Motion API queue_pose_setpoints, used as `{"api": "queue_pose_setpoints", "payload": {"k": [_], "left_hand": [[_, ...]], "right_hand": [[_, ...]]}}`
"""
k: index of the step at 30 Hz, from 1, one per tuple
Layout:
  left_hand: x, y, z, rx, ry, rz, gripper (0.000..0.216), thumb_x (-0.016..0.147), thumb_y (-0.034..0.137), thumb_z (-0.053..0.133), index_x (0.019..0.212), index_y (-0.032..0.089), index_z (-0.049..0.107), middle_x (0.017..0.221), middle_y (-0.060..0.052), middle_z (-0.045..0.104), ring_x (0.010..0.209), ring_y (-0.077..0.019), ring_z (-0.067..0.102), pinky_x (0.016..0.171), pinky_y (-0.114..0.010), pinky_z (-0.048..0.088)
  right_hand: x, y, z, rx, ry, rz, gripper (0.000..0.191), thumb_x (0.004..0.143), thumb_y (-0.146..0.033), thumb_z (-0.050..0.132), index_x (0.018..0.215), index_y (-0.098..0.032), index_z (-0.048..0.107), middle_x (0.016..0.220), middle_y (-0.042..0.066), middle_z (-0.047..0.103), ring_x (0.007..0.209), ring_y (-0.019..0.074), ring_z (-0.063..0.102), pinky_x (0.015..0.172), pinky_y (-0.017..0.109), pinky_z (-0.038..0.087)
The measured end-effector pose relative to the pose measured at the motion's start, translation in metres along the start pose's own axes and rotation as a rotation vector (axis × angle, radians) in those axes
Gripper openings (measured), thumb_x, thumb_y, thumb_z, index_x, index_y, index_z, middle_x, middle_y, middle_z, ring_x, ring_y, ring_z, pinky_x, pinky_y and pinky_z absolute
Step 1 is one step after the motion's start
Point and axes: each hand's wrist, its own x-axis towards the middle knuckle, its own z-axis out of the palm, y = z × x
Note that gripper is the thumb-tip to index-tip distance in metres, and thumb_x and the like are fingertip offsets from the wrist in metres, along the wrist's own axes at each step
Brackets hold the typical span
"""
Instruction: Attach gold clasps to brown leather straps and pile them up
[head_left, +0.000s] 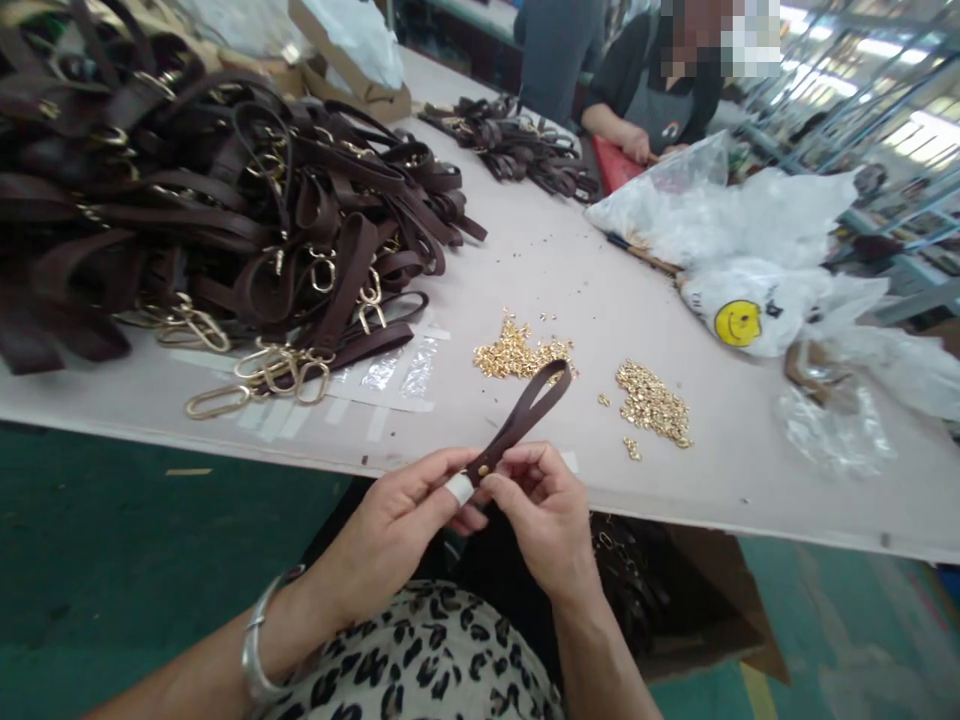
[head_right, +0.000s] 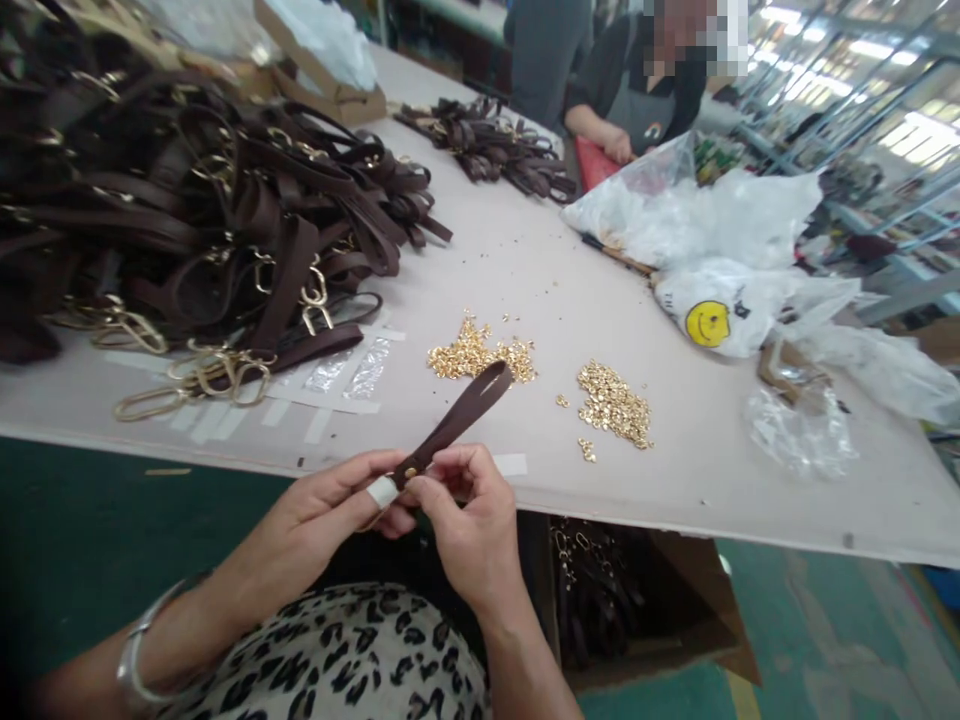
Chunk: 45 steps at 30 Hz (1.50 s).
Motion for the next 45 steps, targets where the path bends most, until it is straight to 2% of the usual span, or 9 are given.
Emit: {"api": "queue_pose_setpoints", "payload": {"k": [6,10,19,25,29,32,34,38,45], "left_hand": [[0.004,0.002,-0.007,-0.355,0.058,-0.184,0.039,0.086,0.022,0.07,0.125,0.019,0.064,0.094,-0.007,0.077,0.07,-0.0155,0.072,0.066,-0.024,0.06],[0.004,0.004,-0.011,-0.45,0.056,-0.247,0.038,0.081,0.018,0.075,0.118,0.02,0.067,0.098,-0.011,0.078,0.074,-0.0192,0.074,0.068,-0.027,0.061],[0.006,-0.001,-0.005,-0.583,-0.01,-0.303,0.039,0.079,0.022,0.077,0.117,0.019,0.073,0.094,-0.012,0.076,0.07,-0.0116,0.063,0.061,-0.017,0.049],[0.004,-0.005,0.002,-0.545,-0.01,-0.292,0.04,0.081,0.038,0.077,0.115,0.017,0.073,0.09,-0.008,0.072,0.067,-0.0095,0.06,0.058,-0.019,0.043],[0.006,-0.003,0.007,-0.469,0.038,-0.239,0.042,0.074,0.022,0.081,0.113,0.015,0.071,0.089,-0.004,0.07,0.07,-0.0098,0.063,0.063,-0.021,0.045],[0.009,-0.002,0.01,-0.411,0.091,-0.228,0.036,0.073,0.018,0.078,0.108,0.012,0.069,0.08,-0.003,0.07,0.067,-0.0105,0.063,0.063,-0.023,0.046],[0.01,-0.003,0.012,-0.37,0.095,-0.22,0.029,0.074,0.017,0.077,0.102,0.011,0.069,0.074,-0.002,0.07,0.065,-0.0107,0.063,0.063,-0.023,0.048],[0.008,-0.005,0.016,-0.33,0.072,-0.173,0.017,0.077,0.019,0.075,0.09,0.012,0.067,0.071,-0.001,0.069,0.065,-0.0103,0.064,0.064,-0.022,0.05],[-0.002,-0.006,0.017,-0.185,0.098,0.007,0.013,0.081,0.014,0.068,0.093,0.013,0.073,0.077,-0.001,0.07,0.069,-0.0109,0.061,0.067,-0.022,0.049]], "right_hand": [[0.002,0.012,-0.101,-0.761,0.429,-0.197,0.022,0.086,-0.04,0.066,0.101,-0.024,0.066,0.094,0.001,0.072,0.082,0.0164,0.066,0.081,0.032,0.05],[0.004,0.024,-0.154,-1.034,0.493,-0.129,0.026,0.088,-0.042,0.06,0.106,-0.024,0.066,0.098,0.002,0.073,0.077,0.0182,0.066,0.078,0.034,0.05],[0.015,0.032,-0.164,-1.313,0.364,-0.259,0.034,0.095,-0.041,0.045,0.106,-0.023,0.071,0.098,0.007,0.074,0.089,0.0227,0.066,0.084,0.036,0.049],[0.017,0.026,-0.182,-1.144,0.396,-0.016,0.037,0.082,-0.054,0.056,0.098,-0.025,0.072,0.089,0.006,0.074,0.07,0.0236,0.064,0.075,0.041,0.05],[0.007,0.018,-0.161,-1.061,0.477,-0.028,0.033,0.077,-0.052,0.064,0.094,-0.025,0.073,0.087,0.006,0.073,0.077,0.0282,0.066,0.077,0.045,0.049],[-0.014,0.008,-0.11,-0.645,0.517,-0.196,0.027,0.075,-0.042,0.077,0.094,-0.023,0.072,0.09,0.005,0.073,0.079,0.0246,0.068,0.08,0.042,0.052],[-0.025,0.002,-0.07,-0.407,0.391,-0.344,0.021,0.076,-0.027,0.079,0.093,-0.021,0.07,0.092,0.005,0.073,0.082,0.0211,0.068,0.082,0.038,0.055],[-0.027,0.0,-0.015,-0.3,0.192,-0.517,0.019,0.08,-0.009,0.073,0.094,-0.022,0.068,0.092,0.002,0.072,0.084,0.0162,0.068,0.082,0.032,0.056],[-0.02,0.005,-0.004,-0.386,0.127,-0.507,0.013,0.084,-0.012,0.07,0.09,-0.023,0.067,0.092,0.002,0.073,0.084,0.0172,0.069,0.08,0.033,0.056]]}}
